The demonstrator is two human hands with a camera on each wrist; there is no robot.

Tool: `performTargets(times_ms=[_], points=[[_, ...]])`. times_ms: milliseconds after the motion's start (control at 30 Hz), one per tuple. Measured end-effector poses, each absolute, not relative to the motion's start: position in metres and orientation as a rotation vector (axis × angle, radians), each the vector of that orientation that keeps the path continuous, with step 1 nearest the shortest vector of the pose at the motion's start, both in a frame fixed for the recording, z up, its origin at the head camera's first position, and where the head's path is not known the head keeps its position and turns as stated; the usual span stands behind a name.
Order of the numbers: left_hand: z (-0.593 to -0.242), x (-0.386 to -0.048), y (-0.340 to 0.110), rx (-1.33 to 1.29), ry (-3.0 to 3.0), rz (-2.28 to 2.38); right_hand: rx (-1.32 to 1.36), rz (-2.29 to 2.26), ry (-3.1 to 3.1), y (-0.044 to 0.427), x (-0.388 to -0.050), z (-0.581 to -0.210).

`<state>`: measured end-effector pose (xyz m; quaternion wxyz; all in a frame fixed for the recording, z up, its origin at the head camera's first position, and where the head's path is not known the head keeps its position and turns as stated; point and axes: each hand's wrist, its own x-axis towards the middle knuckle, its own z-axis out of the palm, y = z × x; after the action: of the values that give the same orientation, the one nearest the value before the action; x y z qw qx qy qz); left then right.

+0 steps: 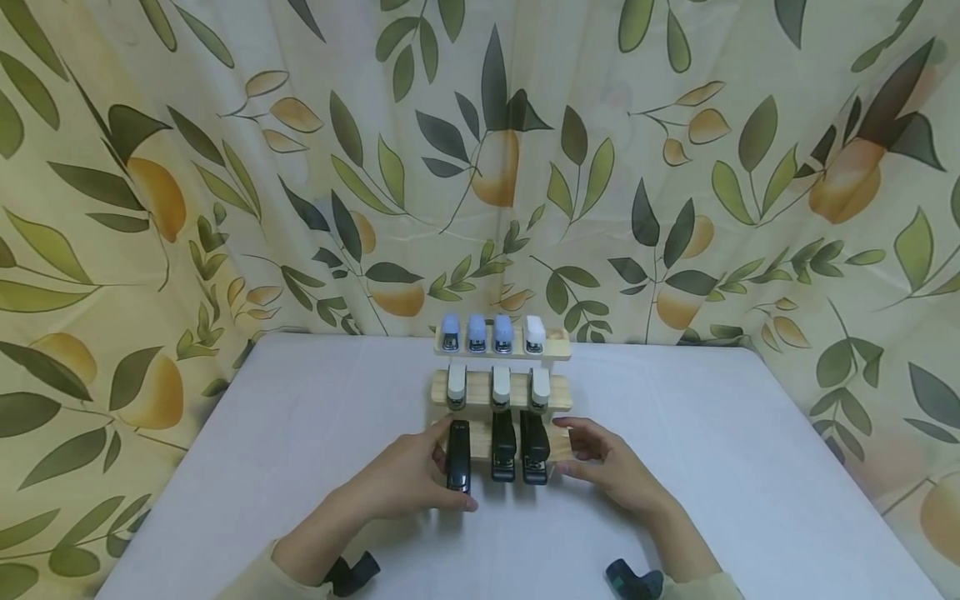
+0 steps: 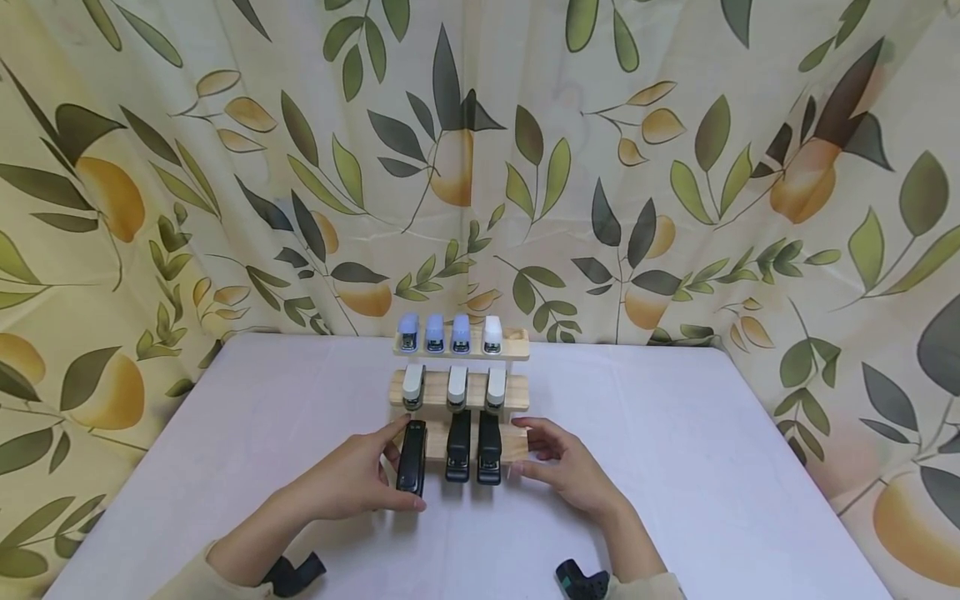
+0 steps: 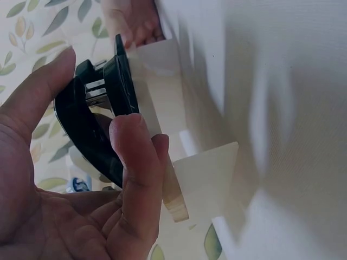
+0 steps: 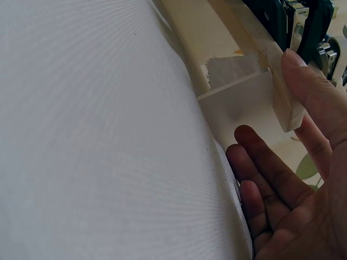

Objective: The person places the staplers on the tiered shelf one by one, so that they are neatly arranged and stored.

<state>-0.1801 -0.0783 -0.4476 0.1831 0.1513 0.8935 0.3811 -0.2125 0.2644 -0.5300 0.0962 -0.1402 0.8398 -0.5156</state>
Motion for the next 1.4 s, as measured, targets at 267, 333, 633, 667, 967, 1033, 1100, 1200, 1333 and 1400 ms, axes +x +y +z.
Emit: performTargets(times_ms=[267,333,633,667,967,1033,1100,1200,1333,1400], points=[[-0.4471,-0.1796,-0.0769,0.412,2.517,1.115,-0.402,-1.520,2.498,0.2634,-0.2121,-0.5282],[-0.4479,-0.1799,-0.0759,0.403,2.521,1.129,-0.402,-1.520,2.494,0.2634,-0.2121,-0.5283],[-0.4521,-0.1834,-0.0717,0.407,2.581,1.117,-0.394,-1.524,2.486,0.2638,-0.2120,-0.5285],[-0.4526,-0.1838,-0.0717,0.414,2.588,1.115,-0.397,-1.526,2.484,0.2638,-0.2121,-0.5286],[-0.4530,-0.1871,-0.0690,0.445,2.666,1.076,-0.422,-1.540,2.474,0.2642,-0.2124,-0.5295],[-0.4524,-0.1872,-0.0686,0.436,2.672,1.070,-0.421,-1.540,2.473,0.2640,-0.2122,-0.5294],[-0.4520,-0.1873,-0.0684,0.427,2.677,1.065,-0.422,-1.540,2.475,0.2637,-0.2123,-0.5294],[-0.4523,-0.1878,-0.0683,0.416,2.681,1.059,-0.432,-1.539,2.482,0.2637,-0.2128,-0.5299],[-0.4523,-0.1880,-0.0685,0.409,2.679,1.056,-0.432,-1.537,2.485,0.2637,-0.2128,-0.5299],[-0.4524,-0.1882,-0.0687,0.408,2.677,1.059,-0.424,-1.535,2.485,0.2637,-0.2127,-0.5296]])
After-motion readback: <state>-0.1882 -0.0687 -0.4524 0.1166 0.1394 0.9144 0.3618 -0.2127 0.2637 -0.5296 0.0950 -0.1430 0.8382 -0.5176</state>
